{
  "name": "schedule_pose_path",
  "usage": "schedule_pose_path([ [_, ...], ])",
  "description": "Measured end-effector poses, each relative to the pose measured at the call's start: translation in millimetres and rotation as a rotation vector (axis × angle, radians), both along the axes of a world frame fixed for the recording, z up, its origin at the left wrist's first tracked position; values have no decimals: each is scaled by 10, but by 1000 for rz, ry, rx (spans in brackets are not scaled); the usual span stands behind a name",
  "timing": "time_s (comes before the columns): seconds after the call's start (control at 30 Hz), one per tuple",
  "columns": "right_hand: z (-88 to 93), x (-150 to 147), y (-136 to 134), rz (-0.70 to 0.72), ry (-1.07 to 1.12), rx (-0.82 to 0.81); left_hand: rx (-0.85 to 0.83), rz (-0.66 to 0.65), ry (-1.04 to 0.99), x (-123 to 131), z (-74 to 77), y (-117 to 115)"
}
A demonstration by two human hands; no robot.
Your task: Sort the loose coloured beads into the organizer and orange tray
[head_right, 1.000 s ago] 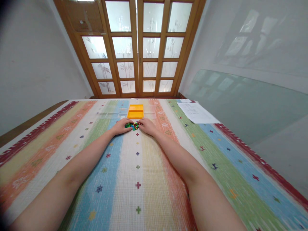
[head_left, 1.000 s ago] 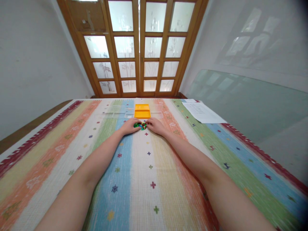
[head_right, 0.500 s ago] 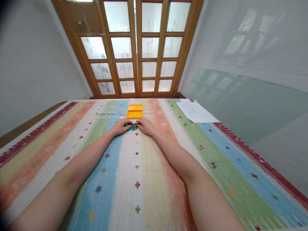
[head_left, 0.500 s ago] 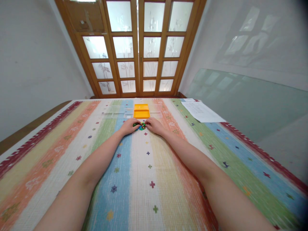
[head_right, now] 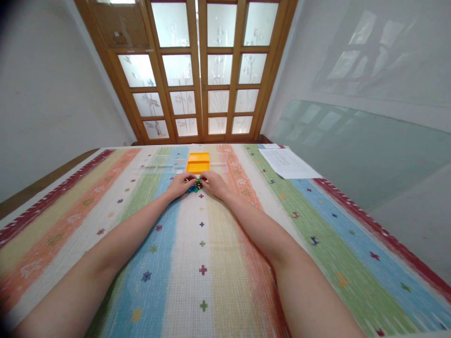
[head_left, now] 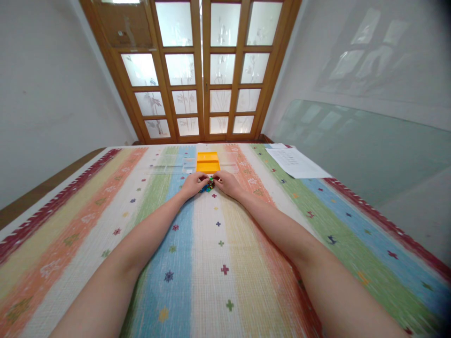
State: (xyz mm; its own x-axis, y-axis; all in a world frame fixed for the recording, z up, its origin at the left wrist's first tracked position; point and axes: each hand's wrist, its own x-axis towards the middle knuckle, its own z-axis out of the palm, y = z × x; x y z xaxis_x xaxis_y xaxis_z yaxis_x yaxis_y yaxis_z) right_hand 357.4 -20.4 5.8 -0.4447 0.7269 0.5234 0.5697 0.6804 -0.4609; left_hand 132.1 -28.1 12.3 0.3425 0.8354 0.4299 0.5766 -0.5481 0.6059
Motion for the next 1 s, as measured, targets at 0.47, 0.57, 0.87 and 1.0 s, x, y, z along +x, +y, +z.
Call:
schedule_pose_path([
  [0.47,40,-55,-60,39,11,5,-26,17,-67,28,-3,2],
  [0.57,27,-43,-47,23,5,-1,-36,48,-84,8,-5,9],
  [0.87,19,-17,-44,28,-54,37,-81,147,-342,-197,-5,205],
  [1.0,58,-61,-110,93,-139,111,-57,291,-514,-487,54,370],
])
